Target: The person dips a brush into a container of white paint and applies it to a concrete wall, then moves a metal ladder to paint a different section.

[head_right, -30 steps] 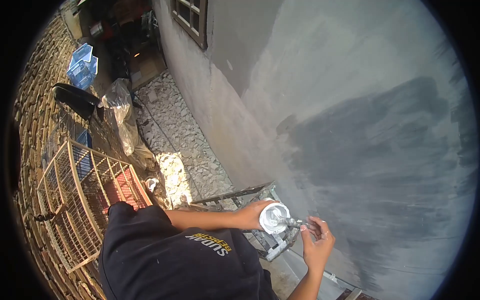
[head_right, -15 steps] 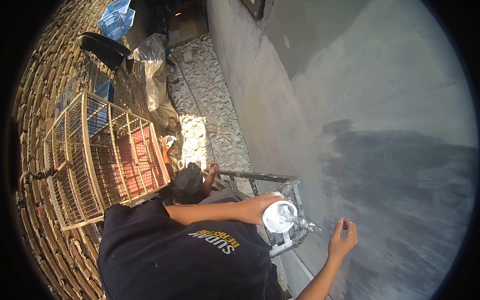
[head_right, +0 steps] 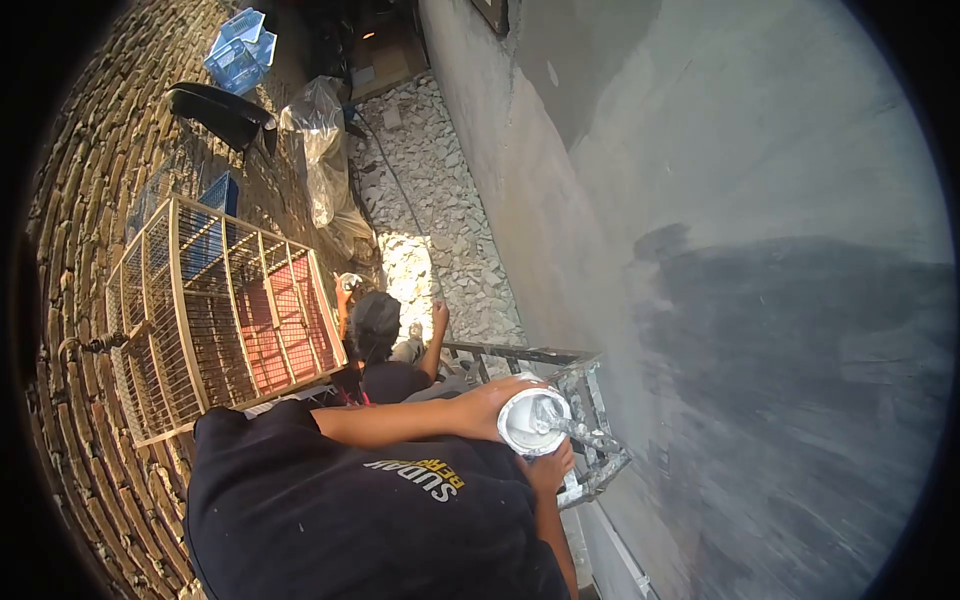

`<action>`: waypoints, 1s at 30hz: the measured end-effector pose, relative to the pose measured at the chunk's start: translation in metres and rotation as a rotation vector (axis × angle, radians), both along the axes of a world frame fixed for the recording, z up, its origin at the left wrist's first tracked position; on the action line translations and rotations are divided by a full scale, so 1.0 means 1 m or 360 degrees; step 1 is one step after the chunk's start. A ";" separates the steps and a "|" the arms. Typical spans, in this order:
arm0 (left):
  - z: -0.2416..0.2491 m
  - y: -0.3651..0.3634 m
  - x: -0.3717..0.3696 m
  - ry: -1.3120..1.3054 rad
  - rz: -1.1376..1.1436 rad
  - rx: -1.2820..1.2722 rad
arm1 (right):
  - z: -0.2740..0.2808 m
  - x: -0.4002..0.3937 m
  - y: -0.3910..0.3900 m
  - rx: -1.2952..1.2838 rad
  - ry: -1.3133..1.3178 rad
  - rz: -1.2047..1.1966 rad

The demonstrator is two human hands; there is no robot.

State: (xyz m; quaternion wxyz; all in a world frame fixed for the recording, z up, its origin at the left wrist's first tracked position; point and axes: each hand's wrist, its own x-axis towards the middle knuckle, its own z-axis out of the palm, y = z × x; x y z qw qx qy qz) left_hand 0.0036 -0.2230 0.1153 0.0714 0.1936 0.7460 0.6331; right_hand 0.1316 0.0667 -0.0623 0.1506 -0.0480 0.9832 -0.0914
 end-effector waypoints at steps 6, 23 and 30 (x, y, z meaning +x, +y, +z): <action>0.006 0.023 -0.008 -0.0098 -0.0310 -0.0035 | -0.013 -0.004 0.006 -0.0089 0.0158 0.0058; -0.012 0.043 -0.017 -0.0147 -0.0472 -0.0100 | 0.075 -0.034 -0.024 -0.0399 -0.0115 -0.0312; -0.011 0.043 -0.017 -0.0089 -0.0354 -0.0176 | 0.080 -0.025 -0.020 -0.0243 -0.0209 -0.0385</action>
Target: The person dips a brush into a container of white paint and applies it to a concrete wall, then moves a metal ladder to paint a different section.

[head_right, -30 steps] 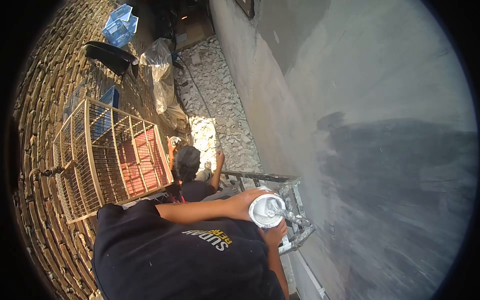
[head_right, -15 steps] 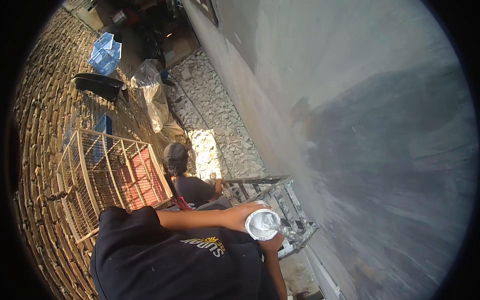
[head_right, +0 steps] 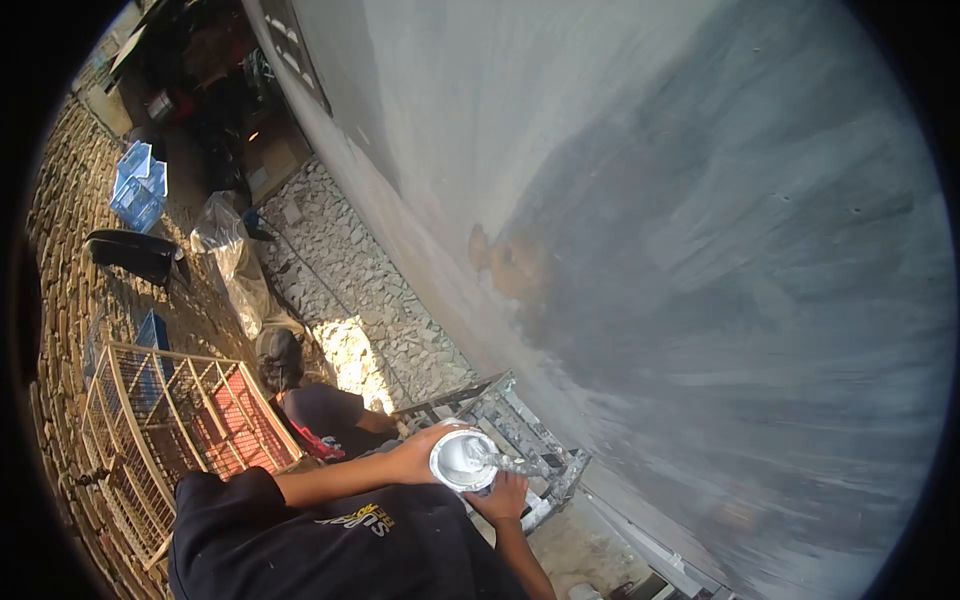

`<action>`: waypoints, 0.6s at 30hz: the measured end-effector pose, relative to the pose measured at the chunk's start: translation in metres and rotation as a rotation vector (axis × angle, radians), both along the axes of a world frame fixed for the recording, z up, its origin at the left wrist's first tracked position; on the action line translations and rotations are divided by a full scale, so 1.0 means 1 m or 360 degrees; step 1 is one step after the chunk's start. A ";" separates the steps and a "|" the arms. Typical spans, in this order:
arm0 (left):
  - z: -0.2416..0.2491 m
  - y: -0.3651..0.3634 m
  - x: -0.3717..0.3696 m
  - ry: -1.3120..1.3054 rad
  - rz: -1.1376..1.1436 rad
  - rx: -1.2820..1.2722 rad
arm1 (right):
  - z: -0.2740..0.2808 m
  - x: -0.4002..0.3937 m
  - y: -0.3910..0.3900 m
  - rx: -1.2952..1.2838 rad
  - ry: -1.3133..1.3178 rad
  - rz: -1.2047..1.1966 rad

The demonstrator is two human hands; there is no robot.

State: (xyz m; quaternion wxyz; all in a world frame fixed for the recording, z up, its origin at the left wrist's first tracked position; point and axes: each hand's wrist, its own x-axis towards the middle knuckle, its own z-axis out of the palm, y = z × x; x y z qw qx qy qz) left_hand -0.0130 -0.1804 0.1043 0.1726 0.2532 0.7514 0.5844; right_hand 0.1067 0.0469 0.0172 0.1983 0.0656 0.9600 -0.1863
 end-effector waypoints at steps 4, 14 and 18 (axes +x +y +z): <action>0.020 -0.001 -0.011 -0.0039 -0.0074 -0.0110 | -0.008 0.005 0.008 -0.0047 0.0163 0.0093; 0.047 -0.013 -0.023 -0.0101 -0.0077 -0.0106 | -0.008 0.013 0.011 -0.0117 0.0251 0.0041; 0.035 -0.020 -0.029 -0.0043 -0.0132 -0.0176 | -0.008 0.011 0.012 -0.0158 0.0153 0.0038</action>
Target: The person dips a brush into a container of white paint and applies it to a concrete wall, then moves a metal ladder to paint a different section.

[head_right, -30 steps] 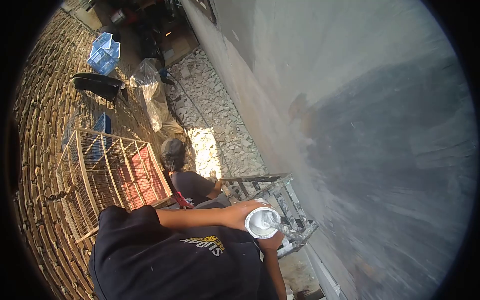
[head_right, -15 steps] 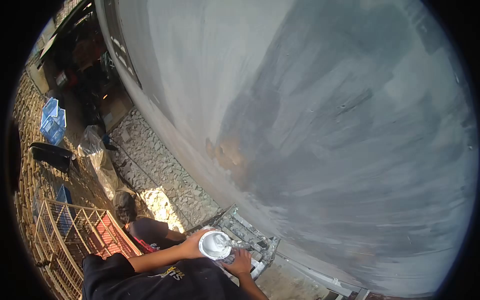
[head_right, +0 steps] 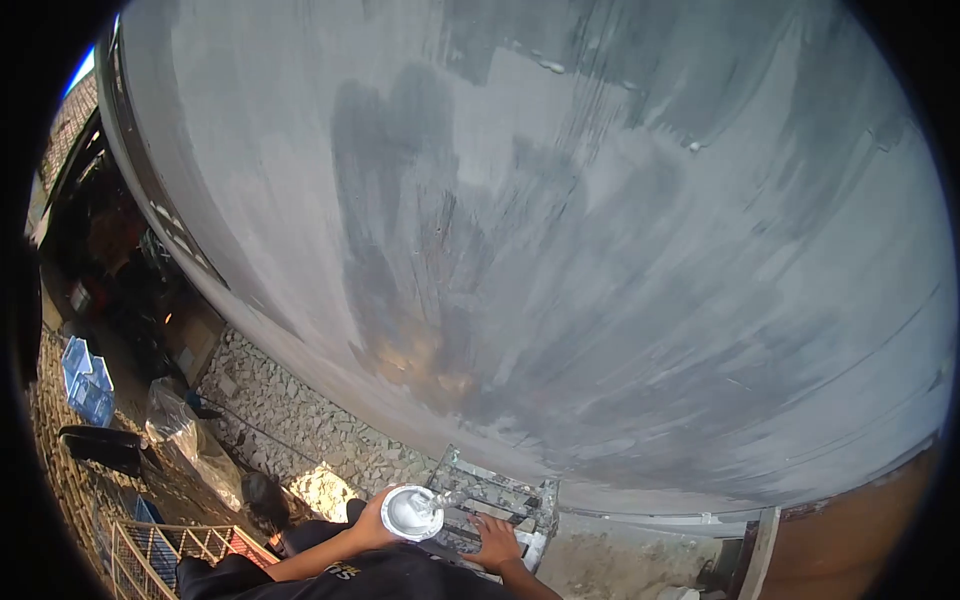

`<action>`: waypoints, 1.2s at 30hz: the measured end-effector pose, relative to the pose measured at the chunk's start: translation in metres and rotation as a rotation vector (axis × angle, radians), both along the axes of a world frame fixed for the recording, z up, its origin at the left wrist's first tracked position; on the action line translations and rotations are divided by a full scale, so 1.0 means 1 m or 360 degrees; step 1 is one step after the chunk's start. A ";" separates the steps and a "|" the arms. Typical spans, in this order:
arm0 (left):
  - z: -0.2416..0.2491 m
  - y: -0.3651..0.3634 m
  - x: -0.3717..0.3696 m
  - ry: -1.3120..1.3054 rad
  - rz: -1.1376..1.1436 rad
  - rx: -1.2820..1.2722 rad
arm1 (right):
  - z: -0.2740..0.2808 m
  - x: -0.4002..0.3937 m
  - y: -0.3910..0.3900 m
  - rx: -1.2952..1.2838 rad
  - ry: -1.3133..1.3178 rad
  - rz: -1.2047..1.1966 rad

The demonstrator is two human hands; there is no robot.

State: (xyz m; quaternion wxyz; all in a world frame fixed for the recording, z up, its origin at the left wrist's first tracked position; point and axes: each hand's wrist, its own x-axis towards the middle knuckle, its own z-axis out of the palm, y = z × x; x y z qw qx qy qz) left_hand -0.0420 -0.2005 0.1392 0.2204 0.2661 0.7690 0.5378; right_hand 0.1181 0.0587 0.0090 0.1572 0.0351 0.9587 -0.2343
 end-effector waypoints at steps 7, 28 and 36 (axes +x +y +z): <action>0.006 0.021 -0.018 -0.0248 -0.0145 0.0173 | -0.001 0.006 -0.001 -0.0036 0.0039 0.0022; 0.027 0.066 0.005 -0.0208 -0.0186 0.0415 | 0.000 0.019 -0.009 -0.0177 0.0169 -0.0109; 0.022 0.069 -0.003 0.0057 -0.0162 0.0260 | -0.019 -0.001 0.015 -0.0665 0.0166 -0.0415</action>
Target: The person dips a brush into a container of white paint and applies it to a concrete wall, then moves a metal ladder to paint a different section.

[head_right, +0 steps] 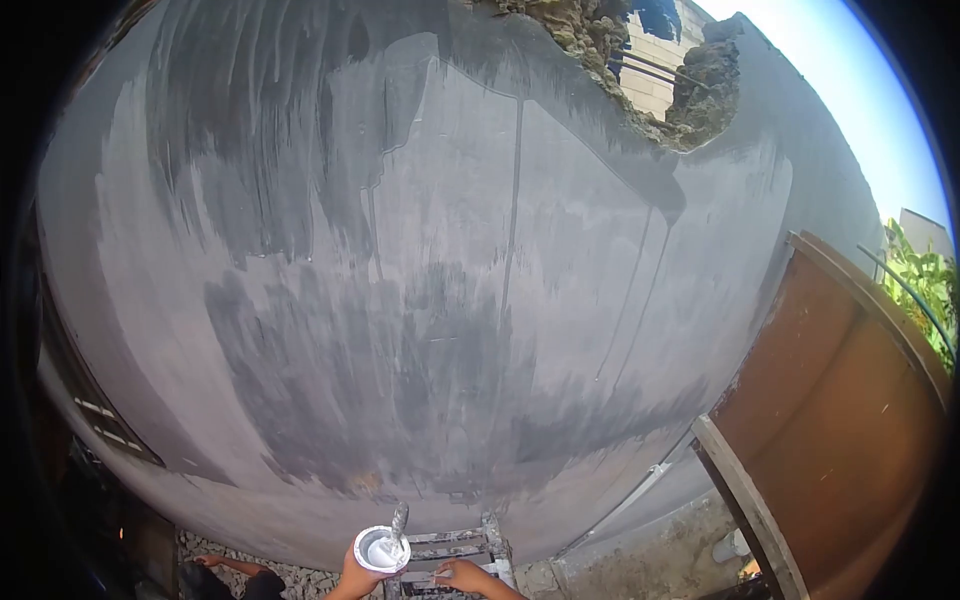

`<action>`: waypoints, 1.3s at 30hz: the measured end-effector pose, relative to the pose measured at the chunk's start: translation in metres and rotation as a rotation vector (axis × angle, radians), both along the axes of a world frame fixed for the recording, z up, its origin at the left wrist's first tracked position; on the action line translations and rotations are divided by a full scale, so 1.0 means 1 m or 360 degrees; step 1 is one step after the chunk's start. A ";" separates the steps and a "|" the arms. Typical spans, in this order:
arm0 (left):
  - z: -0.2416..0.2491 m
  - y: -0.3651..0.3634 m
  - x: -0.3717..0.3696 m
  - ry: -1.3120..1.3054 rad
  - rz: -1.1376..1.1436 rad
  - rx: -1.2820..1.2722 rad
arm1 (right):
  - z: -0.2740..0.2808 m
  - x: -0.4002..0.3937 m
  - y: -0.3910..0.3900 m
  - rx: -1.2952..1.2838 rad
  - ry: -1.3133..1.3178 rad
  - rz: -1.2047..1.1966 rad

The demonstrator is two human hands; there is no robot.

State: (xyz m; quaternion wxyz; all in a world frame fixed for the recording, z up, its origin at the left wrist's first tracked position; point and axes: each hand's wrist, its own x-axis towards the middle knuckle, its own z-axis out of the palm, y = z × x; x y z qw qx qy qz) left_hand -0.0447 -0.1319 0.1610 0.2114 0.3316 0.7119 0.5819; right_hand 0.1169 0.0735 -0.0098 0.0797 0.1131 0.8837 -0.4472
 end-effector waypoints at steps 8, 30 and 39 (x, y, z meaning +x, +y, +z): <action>0.028 0.018 -0.005 0.0035 -0.0207 0.0060 | 0.234 -0.020 0.029 -0.1174 0.0930 -0.0347; 0.077 0.030 -0.009 0.0363 0.0108 0.0078 | 0.336 -0.036 0.026 -0.0807 0.0720 -0.0753; 0.070 0.036 -0.013 0.0221 0.0110 0.0061 | 0.343 -0.003 0.055 -0.1001 0.0966 -0.1012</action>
